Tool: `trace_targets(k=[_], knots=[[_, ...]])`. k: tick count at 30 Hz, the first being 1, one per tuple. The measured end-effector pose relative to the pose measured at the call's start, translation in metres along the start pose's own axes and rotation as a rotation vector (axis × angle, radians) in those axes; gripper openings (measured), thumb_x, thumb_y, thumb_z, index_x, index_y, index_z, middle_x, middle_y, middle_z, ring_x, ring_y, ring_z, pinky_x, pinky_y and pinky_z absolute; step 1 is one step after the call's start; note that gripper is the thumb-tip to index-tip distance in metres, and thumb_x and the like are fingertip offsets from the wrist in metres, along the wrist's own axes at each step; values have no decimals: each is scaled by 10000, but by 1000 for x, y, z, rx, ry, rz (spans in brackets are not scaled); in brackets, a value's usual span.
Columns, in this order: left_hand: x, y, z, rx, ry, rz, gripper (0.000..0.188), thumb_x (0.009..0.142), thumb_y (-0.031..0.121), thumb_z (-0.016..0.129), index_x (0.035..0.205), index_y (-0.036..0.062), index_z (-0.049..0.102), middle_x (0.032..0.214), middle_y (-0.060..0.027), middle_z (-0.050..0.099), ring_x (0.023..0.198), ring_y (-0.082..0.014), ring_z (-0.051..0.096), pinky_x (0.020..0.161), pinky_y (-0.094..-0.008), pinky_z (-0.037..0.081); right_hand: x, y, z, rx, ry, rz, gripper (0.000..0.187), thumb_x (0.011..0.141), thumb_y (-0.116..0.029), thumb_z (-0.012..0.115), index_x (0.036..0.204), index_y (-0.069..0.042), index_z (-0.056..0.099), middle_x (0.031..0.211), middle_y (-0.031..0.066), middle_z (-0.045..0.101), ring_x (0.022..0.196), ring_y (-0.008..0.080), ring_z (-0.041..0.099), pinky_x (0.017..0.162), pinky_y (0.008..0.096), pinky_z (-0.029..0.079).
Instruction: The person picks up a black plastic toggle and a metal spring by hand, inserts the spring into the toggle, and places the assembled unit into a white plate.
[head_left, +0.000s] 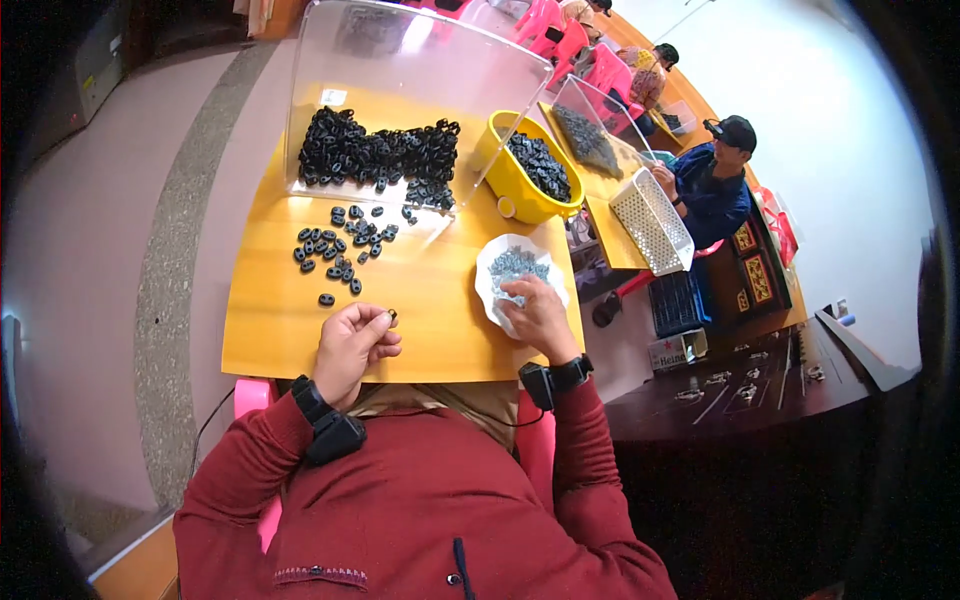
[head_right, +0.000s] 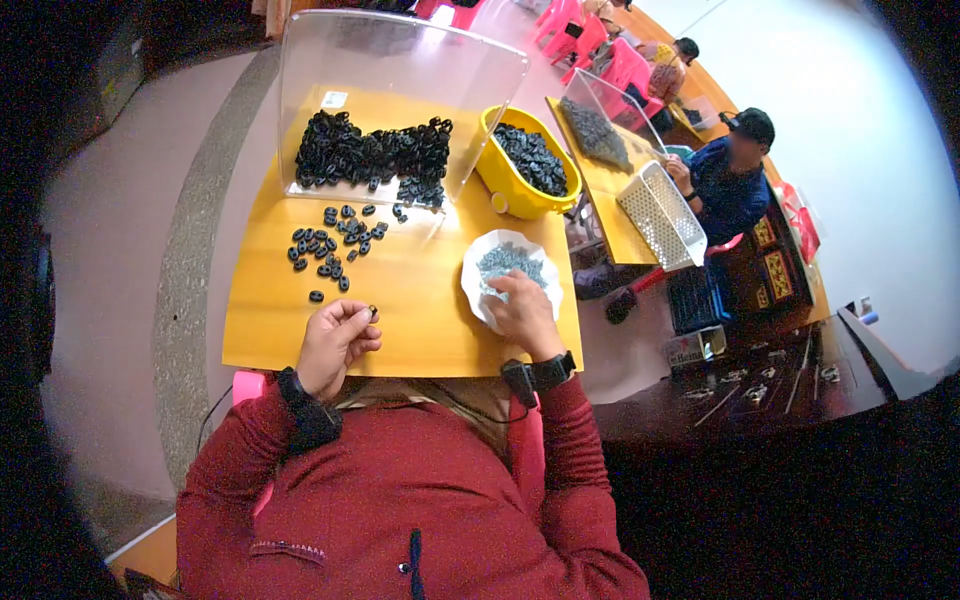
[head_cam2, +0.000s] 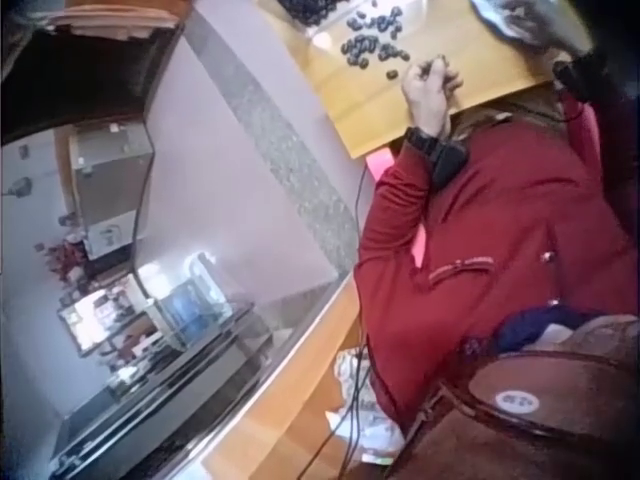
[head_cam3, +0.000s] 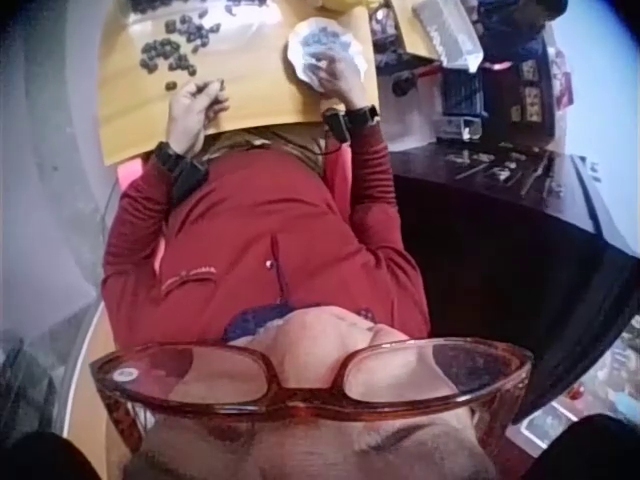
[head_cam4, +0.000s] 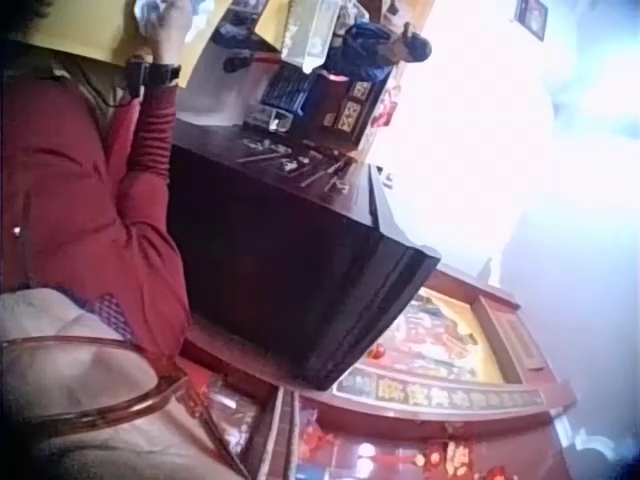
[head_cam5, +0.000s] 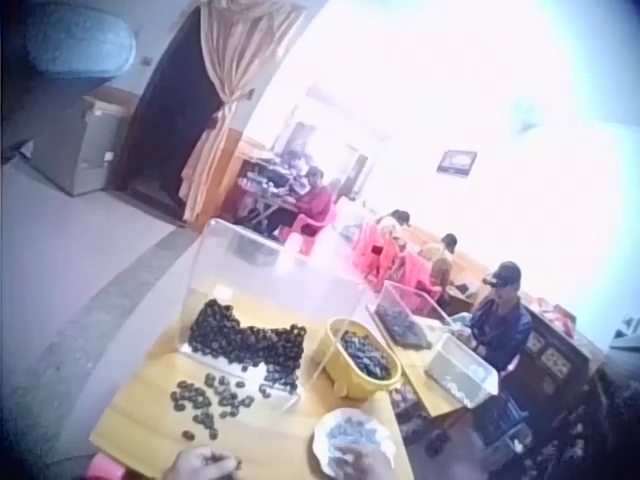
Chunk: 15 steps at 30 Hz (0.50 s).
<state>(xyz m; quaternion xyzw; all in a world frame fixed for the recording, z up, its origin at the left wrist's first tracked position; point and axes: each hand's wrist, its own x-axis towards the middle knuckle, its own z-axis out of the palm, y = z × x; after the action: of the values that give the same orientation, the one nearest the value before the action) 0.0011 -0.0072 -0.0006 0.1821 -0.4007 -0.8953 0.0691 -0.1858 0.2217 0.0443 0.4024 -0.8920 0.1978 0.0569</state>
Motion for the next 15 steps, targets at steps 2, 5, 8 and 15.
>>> trace_targets(k=[2,5,8,15], knots=[[0,1,3,7,4,-11,111,924,116,575,971,17,559,829,-43,607,724,-112,610,673,-242,534,-5,5,3,-24,-36,87,173,763,-150,682,901,-44,686,881,142,625,811,350,618,711,399,487],[-1,2,4,-4,-26,-9,113,924,114,574,982,18,556,871,-46,606,752,-110,606,684,-243,533,-7,8,6,-6,-23,93,111,792,-155,638,857,-89,698,877,147,617,812,358,609,725,426,490],[0,3,4,-1,-15,-15,109,925,111,574,979,18,559,869,-46,605,748,-112,607,686,-245,535,-8,9,9,22,-5,98,94,791,-148,642,829,-82,698,851,137,620,804,349,611,712,418,489],[-1,1,2,-2,-14,-6,111,921,117,587,975,22,566,862,-43,606,743,-112,608,684,-249,535,-7,6,10,31,33,133,99,791,-139,640,833,-71,700,841,141,633,782,353,617,694,410,489]])
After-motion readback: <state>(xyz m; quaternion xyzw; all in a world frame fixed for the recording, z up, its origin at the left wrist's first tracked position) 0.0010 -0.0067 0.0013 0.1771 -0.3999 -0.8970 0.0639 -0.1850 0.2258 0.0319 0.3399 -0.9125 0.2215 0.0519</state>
